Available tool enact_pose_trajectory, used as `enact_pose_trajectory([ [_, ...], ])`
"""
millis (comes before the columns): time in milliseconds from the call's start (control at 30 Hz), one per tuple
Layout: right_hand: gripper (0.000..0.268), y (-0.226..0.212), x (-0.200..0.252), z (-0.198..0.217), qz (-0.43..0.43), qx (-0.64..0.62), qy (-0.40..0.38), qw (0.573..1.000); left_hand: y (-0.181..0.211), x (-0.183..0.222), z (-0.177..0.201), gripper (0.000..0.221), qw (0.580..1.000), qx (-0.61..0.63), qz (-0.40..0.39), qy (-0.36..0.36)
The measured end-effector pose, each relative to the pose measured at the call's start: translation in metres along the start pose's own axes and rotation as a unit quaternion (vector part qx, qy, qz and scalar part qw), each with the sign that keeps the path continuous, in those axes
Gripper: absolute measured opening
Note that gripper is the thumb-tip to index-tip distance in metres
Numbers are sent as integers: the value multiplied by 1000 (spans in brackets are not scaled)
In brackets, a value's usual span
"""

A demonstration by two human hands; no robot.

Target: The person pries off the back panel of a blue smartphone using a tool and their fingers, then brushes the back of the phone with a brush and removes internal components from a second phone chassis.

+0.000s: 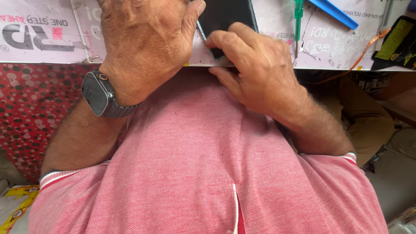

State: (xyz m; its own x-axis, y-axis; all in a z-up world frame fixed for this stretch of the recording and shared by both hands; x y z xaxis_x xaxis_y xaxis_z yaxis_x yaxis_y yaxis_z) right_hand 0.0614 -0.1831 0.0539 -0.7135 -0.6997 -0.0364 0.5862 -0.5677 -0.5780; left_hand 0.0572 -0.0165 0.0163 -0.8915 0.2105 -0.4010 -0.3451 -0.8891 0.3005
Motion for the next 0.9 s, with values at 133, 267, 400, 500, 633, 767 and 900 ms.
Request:
enact_pose_trajectory([
  [133, 35, -4, -4, 2, -5, 7, -35, 999, 0, 0, 0, 26, 1000, -12, 8, -9],
  [267, 54, -2, -9, 5, -26, 9, -46, 999, -1, -1, -1, 24, 1000, 2, 10, -14],
  [400, 38, 0, -7, 4, -33, -17, -37, 999, 0, -1, 1, 23, 1000, -10, 1, 1],
  [500, 41, 1, -7, 3, -42, -8, -30, 999, -2, -4, 1, 22, 1000, 8, 6, -1],
  [633, 33, -6, -5, 3, -17, -10, -12, 1000, 1, 0, 3, 23, 1000, -5, 4, -1],
  [767, 41, -2, -8, 1, -49, 3, -29, 998, 0, -6, 2, 23, 1000, 6, 9, 2],
  [900, 36, -4, -10, 7, -23, 2, -23, 999, -2, -8, 1, 24, 999, 20, 19, -17],
])
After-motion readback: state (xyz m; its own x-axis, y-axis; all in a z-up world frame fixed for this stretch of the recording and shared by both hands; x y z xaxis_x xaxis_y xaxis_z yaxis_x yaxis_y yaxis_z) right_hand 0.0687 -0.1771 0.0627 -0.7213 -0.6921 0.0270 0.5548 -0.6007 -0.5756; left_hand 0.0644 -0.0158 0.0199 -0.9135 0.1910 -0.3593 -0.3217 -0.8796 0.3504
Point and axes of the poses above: each hand's wrist, its own x-axis away from the middle knuckle, its own z-axis out of the back of the hand, y = z × x, the point moved 6 cm from there along -x, towards the middle knuckle, and after that the axes turned 6 degrees about y, right-handed, at the moved point
